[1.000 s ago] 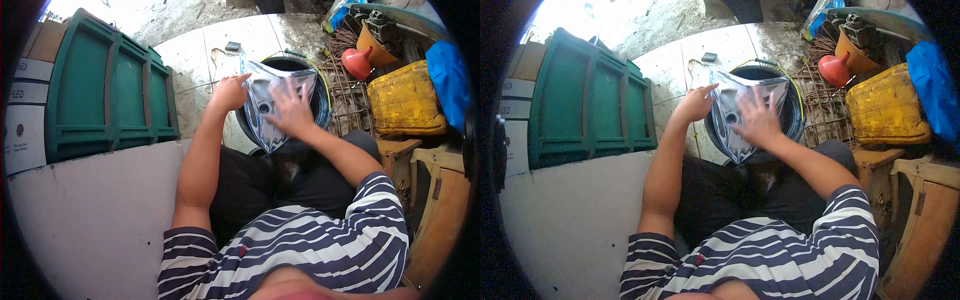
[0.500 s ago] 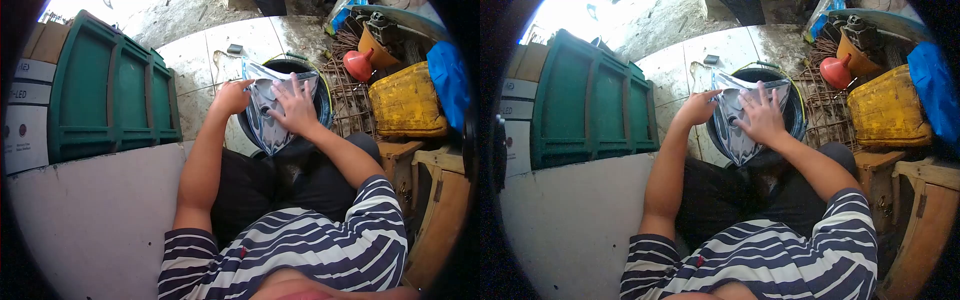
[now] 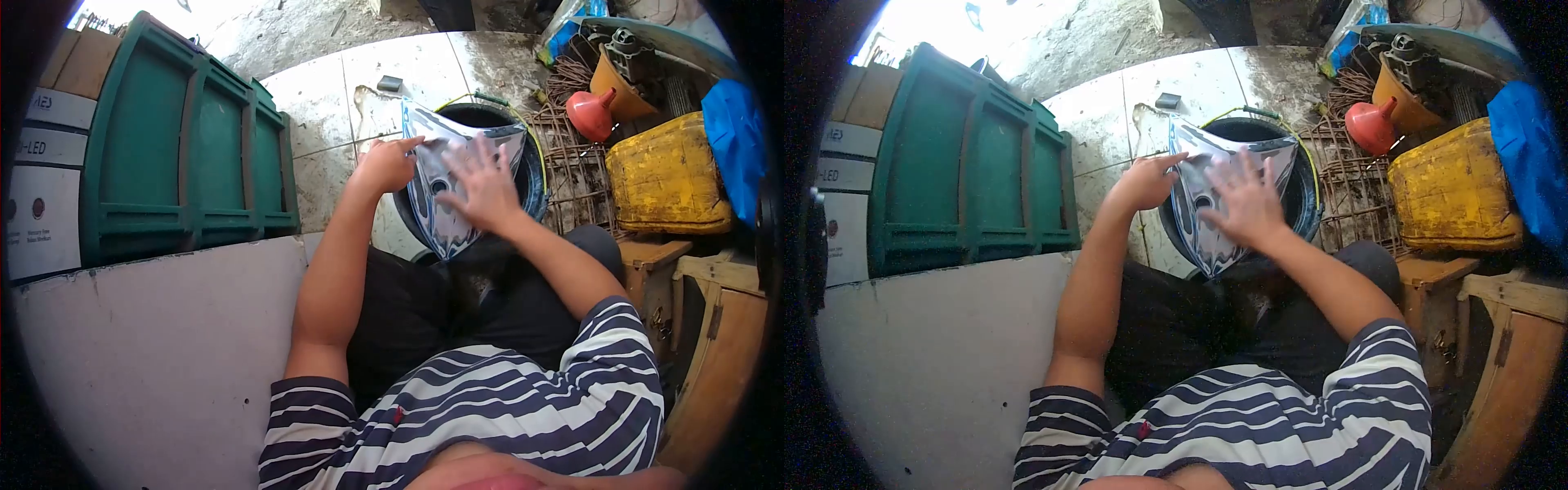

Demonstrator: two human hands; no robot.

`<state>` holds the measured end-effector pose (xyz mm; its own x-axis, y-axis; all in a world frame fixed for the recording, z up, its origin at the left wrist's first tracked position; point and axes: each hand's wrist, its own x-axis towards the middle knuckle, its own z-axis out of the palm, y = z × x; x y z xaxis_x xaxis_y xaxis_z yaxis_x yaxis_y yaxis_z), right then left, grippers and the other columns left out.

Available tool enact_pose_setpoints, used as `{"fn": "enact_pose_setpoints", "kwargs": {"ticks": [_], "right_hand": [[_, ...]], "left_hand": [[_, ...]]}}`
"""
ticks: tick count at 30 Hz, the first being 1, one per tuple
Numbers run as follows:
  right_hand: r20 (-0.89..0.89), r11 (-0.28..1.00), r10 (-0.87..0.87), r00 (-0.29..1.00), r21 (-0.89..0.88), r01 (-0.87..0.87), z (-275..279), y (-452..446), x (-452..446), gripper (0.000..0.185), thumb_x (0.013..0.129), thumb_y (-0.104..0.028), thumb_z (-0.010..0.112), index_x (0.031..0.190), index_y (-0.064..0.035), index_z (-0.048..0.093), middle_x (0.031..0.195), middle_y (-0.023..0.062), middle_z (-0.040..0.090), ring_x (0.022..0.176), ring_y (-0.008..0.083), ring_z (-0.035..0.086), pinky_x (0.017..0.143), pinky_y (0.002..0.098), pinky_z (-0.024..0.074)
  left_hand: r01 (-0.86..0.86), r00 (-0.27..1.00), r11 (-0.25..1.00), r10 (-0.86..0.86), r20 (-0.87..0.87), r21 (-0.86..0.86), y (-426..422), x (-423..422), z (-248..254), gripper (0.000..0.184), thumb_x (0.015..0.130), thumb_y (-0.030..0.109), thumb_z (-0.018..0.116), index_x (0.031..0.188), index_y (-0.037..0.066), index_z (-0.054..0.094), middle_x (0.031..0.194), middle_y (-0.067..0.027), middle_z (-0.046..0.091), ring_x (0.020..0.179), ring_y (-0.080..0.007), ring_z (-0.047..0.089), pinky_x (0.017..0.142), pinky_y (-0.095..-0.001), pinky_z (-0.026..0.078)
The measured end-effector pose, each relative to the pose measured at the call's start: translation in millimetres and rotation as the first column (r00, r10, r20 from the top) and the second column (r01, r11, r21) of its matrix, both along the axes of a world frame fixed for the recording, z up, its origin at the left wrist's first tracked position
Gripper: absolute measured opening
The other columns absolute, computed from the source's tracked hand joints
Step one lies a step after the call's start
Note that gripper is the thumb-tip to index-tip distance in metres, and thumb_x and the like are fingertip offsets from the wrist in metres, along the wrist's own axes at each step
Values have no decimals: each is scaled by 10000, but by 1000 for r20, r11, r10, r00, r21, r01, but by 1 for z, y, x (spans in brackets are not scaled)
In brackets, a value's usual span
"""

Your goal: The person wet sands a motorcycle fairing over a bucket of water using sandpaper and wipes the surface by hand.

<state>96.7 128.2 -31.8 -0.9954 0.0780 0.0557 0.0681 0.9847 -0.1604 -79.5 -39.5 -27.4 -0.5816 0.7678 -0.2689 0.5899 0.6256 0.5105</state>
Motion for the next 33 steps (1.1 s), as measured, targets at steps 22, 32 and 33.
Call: {"fn": "enact_pose_setpoints", "kwargs": {"ticks": [22, 32, 33], "right_hand": [[56, 991, 128, 990, -55, -125, 7, -15, 8, 771, 924, -650, 624, 1498, -140, 560, 1615, 84, 467, 1561, 442, 244, 1210, 716, 183], [155, 992, 122, 980, 14, -125, 17, -11, 5, 788, 962, -673, 556, 1566, -174, 478, 1653, 57, 421, 1575, 429, 218, 1233, 701, 152], [97, 1000, 18, 995, -24, -16, 13, -2, -1, 787, 950, -671, 578, 1552, -172, 499, 1635, 58, 447, 1573, 420, 228, 1232, 701, 149]], "left_hand": [[3, 1000, 999, -4, -23, -47, 4, 6, 10, 512, 992, 220, 574, 1503, 194, 555, 1267, -250, 695, 1204, -451, 636, 1108, -494, 459], [19, 1000, 999, -19, -7, -39, 1, 4, 6, 552, 988, 225, 584, 1532, 161, 515, 1281, -278, 680, 1226, -490, 609, 1115, -510, 445], [17, 1000, 999, -17, -1, -43, 1, 5, 9, 554, 988, 229, 586, 1533, 160, 514, 1279, -277, 681, 1227, -491, 608, 1113, -513, 446]]}}
